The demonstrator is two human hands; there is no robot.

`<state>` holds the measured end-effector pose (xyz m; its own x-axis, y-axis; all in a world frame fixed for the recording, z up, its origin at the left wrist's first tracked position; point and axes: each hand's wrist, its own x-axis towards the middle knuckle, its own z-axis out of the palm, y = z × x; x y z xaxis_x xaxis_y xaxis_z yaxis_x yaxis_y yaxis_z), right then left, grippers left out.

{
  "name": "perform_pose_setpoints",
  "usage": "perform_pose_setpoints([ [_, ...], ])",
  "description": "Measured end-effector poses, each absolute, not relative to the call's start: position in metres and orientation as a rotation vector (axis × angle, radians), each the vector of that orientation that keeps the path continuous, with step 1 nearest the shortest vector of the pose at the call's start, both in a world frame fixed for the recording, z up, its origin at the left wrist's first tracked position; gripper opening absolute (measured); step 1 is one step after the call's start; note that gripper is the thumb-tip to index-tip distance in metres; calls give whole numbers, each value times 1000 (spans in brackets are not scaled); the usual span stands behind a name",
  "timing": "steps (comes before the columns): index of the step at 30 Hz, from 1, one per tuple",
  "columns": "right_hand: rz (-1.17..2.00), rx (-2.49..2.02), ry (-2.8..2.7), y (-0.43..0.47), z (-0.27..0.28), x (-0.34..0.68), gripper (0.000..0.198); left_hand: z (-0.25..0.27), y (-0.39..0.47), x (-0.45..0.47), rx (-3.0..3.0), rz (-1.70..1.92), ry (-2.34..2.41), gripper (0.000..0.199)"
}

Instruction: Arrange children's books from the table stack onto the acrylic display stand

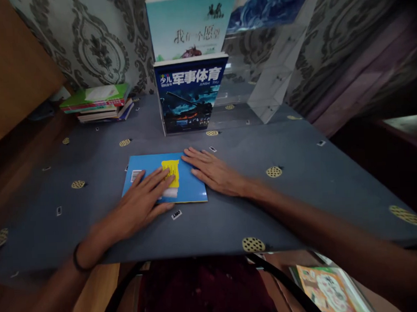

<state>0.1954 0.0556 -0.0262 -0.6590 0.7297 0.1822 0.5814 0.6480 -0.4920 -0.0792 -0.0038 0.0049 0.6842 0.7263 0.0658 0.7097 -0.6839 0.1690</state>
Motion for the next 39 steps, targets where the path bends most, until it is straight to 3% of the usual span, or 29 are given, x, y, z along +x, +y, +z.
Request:
perform_pose_setpoints([
  [4,637,-1009,-2439,56,-28,203,55,6,17,-49,2786,66,969,67],
  [13,476,-988,-2522,54,-27,201,51,-3,0,-41,3072,74,643,45],
  [19,237,-990,-2593,44,-29,198,51,-12,0,-55,3171,193,979,48],
  [30,200,-785,-2642,-20,-35,206,72,-21,-5,-55,3177,377,1174,61],
  [35,240,-750,-2671,-19,-23,213,67,-21,-2,-54,3273,330,1169,70],
  [39,254,-706,-2654,-9,-19,216,60,-15,1,-51,3500,444,1026,63],
])
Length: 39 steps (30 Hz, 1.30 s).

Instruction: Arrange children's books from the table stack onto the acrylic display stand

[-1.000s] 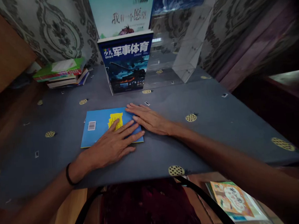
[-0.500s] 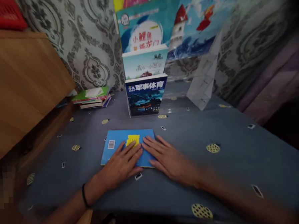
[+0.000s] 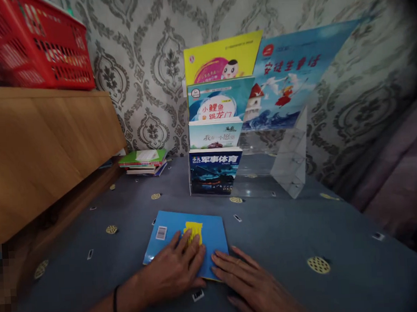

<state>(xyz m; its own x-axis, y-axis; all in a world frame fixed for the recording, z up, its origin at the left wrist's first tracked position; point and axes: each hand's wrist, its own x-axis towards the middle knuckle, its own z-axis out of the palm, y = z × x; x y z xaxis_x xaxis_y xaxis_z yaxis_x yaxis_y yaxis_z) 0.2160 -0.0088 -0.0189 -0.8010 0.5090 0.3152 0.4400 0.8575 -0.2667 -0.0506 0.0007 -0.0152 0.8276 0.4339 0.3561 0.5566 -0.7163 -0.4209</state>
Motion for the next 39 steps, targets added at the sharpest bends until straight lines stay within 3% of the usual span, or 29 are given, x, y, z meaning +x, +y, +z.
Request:
perform_pose_setpoints([
  [10,237,-635,-2533,23,-30,215,52,2,-1,-43,-2336,-454,-573,30],
  [18,514,-689,-2355,86,-29,205,34,29,8,-47,-2441,-583,-689,27],
  [22,795,-786,-2120,109,-21,194,28,49,11,-55,-2467,-698,-766,25],
  [25,1138,-857,-1950,119,-10,184,39,61,14,-66,-2433,-790,-836,25],
  [33,1609,-613,-1503,105,15,149,46,82,34,-82,-2303,-1319,-1325,31],
  [39,1413,-668,-1658,90,26,148,39,68,51,-71,-2281,-1758,-1545,29],
])
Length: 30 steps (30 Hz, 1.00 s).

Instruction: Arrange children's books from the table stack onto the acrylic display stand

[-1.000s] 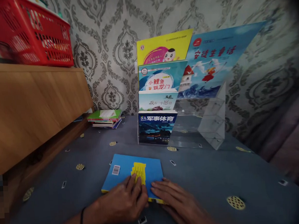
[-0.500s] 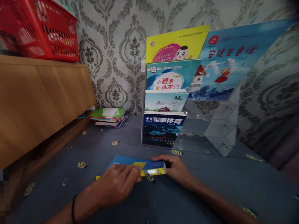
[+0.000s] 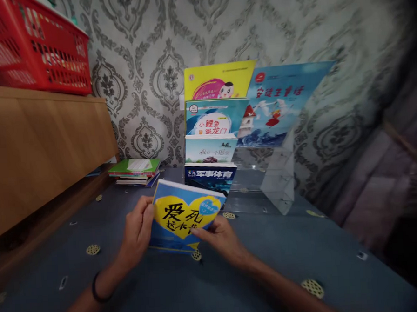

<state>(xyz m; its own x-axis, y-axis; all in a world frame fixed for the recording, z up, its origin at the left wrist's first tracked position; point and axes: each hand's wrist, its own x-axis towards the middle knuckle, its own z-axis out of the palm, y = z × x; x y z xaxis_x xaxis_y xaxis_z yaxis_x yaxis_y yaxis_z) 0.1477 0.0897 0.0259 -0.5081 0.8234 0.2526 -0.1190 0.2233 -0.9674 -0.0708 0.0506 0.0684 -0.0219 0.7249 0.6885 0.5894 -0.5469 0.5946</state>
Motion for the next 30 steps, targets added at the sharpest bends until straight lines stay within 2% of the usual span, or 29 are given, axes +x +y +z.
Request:
perform_pose_setpoints([
  [3,1194,-709,-1739,89,30,159,36,51,58,-73,2227,1541,1330,17],
  [7,911,-754,-1867,91,31,171,29,23,71,-75,2228,1503,1404,27],
  [14,547,-875,-1938,89,14,164,31,-5,79,-69,2054,1635,1657,36],
  [21,462,-981,-2025,89,-2,162,29,-7,81,-68,2030,1646,1638,33],
  [30,361,-1010,-2076,89,-26,170,34,-34,87,-90,2318,1345,1640,31],
])
